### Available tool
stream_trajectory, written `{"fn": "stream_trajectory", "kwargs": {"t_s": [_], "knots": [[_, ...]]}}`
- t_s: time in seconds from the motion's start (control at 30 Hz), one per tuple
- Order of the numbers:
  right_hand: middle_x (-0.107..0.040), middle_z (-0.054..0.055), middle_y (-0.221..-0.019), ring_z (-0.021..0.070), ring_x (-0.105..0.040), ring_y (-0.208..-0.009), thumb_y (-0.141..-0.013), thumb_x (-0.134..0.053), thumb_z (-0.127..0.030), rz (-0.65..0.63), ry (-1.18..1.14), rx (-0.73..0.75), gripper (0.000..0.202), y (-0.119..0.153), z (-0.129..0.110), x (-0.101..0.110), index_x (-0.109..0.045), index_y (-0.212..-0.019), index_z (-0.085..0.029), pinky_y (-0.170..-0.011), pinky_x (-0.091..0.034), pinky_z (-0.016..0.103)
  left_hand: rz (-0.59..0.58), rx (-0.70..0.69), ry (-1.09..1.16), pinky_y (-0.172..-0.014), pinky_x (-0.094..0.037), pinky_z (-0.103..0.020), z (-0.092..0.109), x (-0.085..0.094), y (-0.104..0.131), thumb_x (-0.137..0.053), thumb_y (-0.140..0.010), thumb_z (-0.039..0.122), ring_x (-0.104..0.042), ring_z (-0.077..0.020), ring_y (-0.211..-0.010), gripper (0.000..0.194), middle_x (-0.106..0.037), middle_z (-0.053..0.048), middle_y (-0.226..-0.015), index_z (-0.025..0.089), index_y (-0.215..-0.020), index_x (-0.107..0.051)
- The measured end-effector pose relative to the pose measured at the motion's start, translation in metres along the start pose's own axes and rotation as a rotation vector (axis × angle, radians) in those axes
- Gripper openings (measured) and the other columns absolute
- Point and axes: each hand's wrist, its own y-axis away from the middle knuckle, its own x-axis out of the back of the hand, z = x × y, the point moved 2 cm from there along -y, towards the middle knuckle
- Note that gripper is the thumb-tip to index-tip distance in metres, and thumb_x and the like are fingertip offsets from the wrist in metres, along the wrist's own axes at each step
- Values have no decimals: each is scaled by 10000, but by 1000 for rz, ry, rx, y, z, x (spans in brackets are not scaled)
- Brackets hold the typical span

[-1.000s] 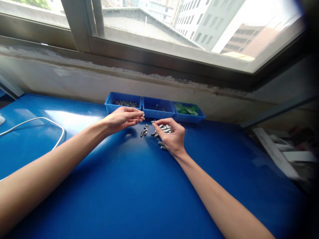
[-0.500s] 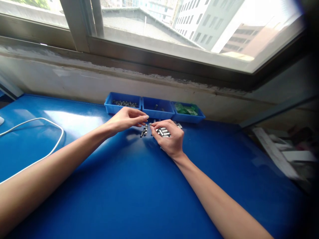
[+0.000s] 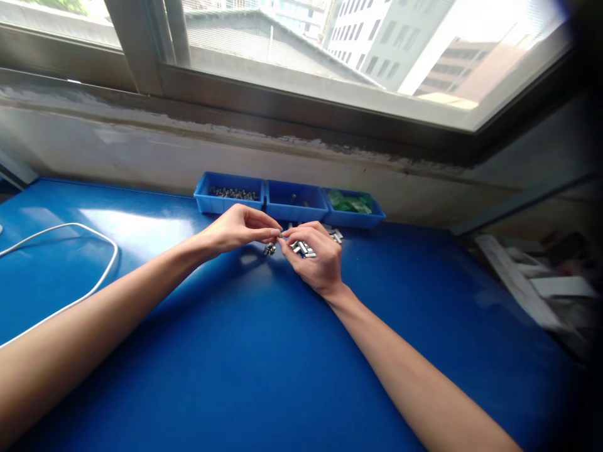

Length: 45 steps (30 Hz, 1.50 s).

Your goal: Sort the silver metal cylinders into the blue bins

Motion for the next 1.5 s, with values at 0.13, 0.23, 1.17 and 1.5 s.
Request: {"fn": "stream_trajectory", "kwargs": {"t_s": [0.13, 0.23, 1.17, 1.5], "knots": [[-753, 14, -804, 196, -653, -769, -858, -709, -175, -13, 20, -25, 132, 1, 3, -1, -634, -770, -240, -745, -564, 361, 124, 2, 32, -844, -540, -284, -1, 3, -2, -835, -733, 475, -698, -181, -845, 455, -781, -90, -911, 128, -1024, -787], [-741, 25, -809, 202, -640, -780, -860, -708, -194, -70, 41, -25, 72, 4, 5, -3, -655, -824, -226, -757, -551, 365, 268, -39, 86, -812, -532, -261, 0, 10, -4, -844, -724, 477, -679, -158, -821, 441, -764, -82, -880, 122, -979, -781], [-754, 41, -878, 205, -646, -846, -889, -669, -176, -251, -79, -125, 54, 2, 7, -5, -714, -889, -206, -808, -536, 361, 336, 9, 300, -948, -578, -327, 5, 8, -3, -837, -770, 373, -748, -215, -934, 354, -776, -136, -970, 98, -978, -756], [-772, 29, -880, 178, -699, -758, -897, -701, -302, -35, -98, -346, 97, 3, 17, -1, -744, -922, -218, -764, -580, 324, 103, 30, 31, -913, -567, -371, 3, -6, -1, -795, -752, 559, -739, -240, -927, 519, -783, -132, -944, 126, -1035, -756]]}}
